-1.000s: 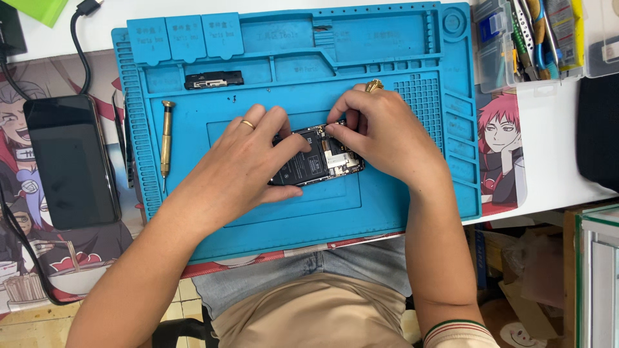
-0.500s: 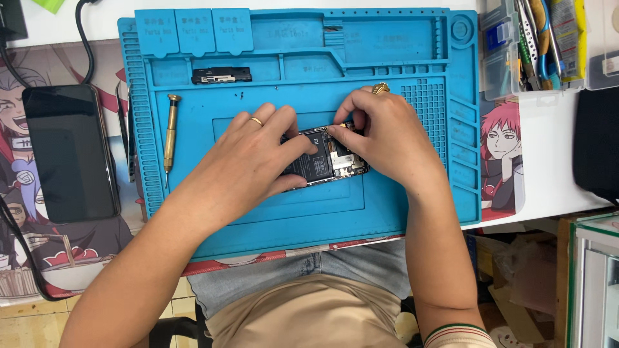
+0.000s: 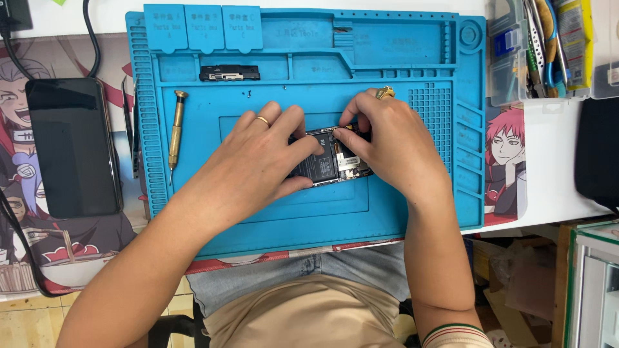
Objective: The person disassembles a smartphone on a blue work mat, removes the battery, and then reassembles the device by reconnecting internal components and securing the back cover with a screwdriver.
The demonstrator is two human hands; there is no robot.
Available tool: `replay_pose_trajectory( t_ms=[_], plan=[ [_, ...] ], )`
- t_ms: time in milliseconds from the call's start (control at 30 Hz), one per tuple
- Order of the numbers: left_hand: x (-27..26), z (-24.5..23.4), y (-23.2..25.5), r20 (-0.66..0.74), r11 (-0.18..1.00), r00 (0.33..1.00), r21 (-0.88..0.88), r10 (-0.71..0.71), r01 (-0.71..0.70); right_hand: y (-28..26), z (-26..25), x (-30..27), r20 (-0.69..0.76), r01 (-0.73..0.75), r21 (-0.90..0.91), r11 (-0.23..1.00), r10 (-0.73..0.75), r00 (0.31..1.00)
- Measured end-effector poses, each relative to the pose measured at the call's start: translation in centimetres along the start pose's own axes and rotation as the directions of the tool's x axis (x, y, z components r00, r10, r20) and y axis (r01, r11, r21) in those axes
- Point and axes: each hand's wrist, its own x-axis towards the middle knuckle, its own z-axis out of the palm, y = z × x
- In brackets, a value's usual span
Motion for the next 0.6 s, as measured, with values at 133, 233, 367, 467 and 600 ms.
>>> replay_pose_trajectory(
  t_ms=[133,233,367,467,600],
  plan=[
    [0.1,0.0,0.0,-0.007,1.0,1.0,0.006,0.007,-0.007,0.0,-0.3,0.2,0.022,-0.014,0.01,1.0,0.014,1.0],
    [0.0,-0.1,0.1,-0.005,1.0,1.0,0.008,0.005,-0.005,0.3,-0.1,0.2,0.014,0.01,0.046,0.999,-0.01,1.0],
    [0.0,0.0,0.0,-0.005,1.0,1.0,0.016,0.004,-0.004,0.3,-0.2,0.4,0.024,-0.024,0.064,0.998,0.023,0.999],
    [-0.2,0.0,0.0,-0.015,1.0,1.0,0.008,0.009,-0.008,0.5,-0.3,0.9,0.068,-0.058,0.072,0.996,0.053,0.996],
    [-0.1,-0.1,0.0,-0.016,1.0,1.0,-0.001,0.006,-0.006,0.5,-0.5,1.3,0.092,-0.067,0.053,0.996,0.062,0.994]
  ],
)
